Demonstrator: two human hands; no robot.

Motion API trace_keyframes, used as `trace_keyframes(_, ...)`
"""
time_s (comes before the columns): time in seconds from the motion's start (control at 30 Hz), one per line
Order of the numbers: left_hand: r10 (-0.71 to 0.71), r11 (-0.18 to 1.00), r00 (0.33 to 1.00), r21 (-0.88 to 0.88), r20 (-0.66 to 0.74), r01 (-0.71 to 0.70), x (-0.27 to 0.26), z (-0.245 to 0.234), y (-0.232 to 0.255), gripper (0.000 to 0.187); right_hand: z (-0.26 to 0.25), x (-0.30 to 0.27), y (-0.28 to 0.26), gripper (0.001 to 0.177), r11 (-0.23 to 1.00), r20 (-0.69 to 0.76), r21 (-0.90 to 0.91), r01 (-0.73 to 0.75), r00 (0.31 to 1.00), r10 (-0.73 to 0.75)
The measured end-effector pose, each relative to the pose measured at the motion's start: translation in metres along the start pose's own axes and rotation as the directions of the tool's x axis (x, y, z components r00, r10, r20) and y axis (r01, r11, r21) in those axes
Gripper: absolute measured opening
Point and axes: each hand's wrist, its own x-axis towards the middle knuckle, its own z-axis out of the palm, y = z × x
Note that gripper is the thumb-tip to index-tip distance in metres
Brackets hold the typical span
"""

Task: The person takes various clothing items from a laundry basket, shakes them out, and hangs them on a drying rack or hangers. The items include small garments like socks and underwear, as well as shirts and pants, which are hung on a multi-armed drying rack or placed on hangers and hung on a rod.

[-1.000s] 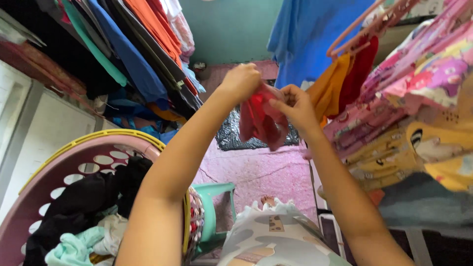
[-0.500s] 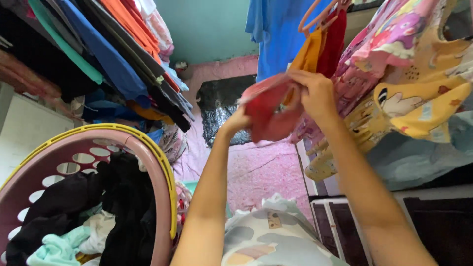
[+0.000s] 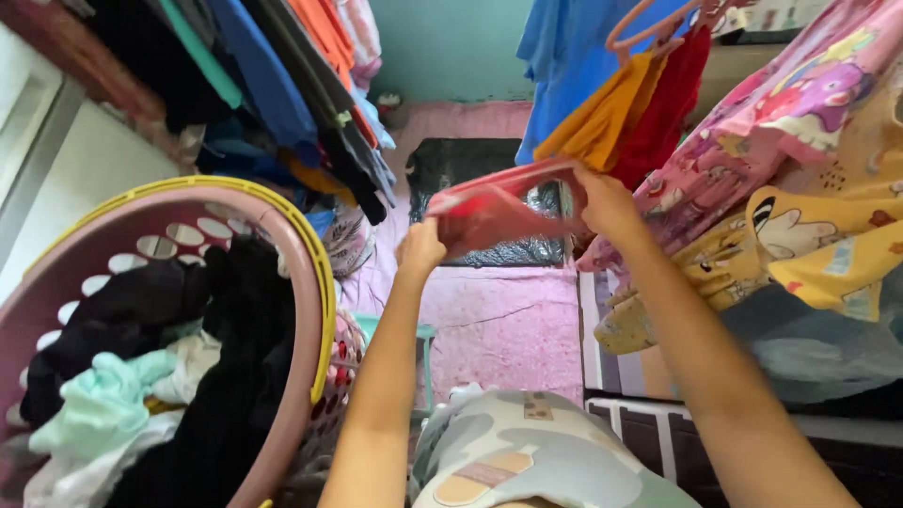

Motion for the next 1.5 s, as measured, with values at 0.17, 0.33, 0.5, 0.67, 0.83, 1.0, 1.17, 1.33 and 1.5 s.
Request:
trace_keyframes(0.17,-0.125,0.989,0.99,0.07,-0.066,0.129,-0.034,-0.028,-0.01,0.046,-0.021,-0.005,-0.026,0.081,0.999,0.045,0.041,-0.023,0.999,0.021)
trace_keyframes(0.33,0.079,0.912,0.961,-0.409,0.266,0.038,-0.059,-0.044,-0.014,0.126,-0.024,0.001,-0.03,0.075,0.962,-0.007,0.237,0.134,0.991,-0.136)
trace_keyframes(0.5,0.455,0.89,0.817,-0.156,0.355,-0.429,-0.091,-0.085,-0.004,0.048,-0.043,0.019,-0.001,0.035,0.957,-0.205,0.289,0.004,0.977,0.058)
trace_keyframes(0.67,0.57,0.559,0.809,-0.788,0.14,-0.257,-0.124,-0.123,0.041,0.023,-0.078,0.027,0.003,0.034,0.895,-0.161,0.441,-0.067,0.975,0.152)
trace_keyframes(0.83,0.492,0.067,0.867,-0.996,0.085,0.06,-0.092,-0.132,0.069,0.015,-0.092,0.014,0.016,0.026,0.802,-0.111,0.576,-0.16,0.957,0.27)
trace_keyframes(1.0,0.538,0.127,0.837,-0.972,-0.1,-0.198,-0.091,-0.144,0.117,0.018,-0.078,0.036,0.079,0.014,0.824,-0.273,0.558,-0.096,0.917,0.291)
trace_keyframes(1.17,0.736,0.255,0.657,-0.832,-0.165,-0.494,-0.081,-0.139,0.189,0.032,-0.127,0.031,0.065,0.008,0.619,-0.751,0.64,0.455,0.542,0.378)
trace_keyframes(1.33,0.861,0.337,0.499,-0.625,-0.098,-0.704,-0.074,-0.132,0.25,0.043,-0.18,0.026,0.033,0.049,0.516,-0.62,0.765,0.386,0.66,0.425)
trace_keyframes(1.5,0.873,0.108,0.442,-0.803,-0.205,-0.586,-0.056,-0.103,0.315,0.032,-0.206,0.034,0.012,0.077,0.183,-0.42,0.907,0.378,0.829,0.369)
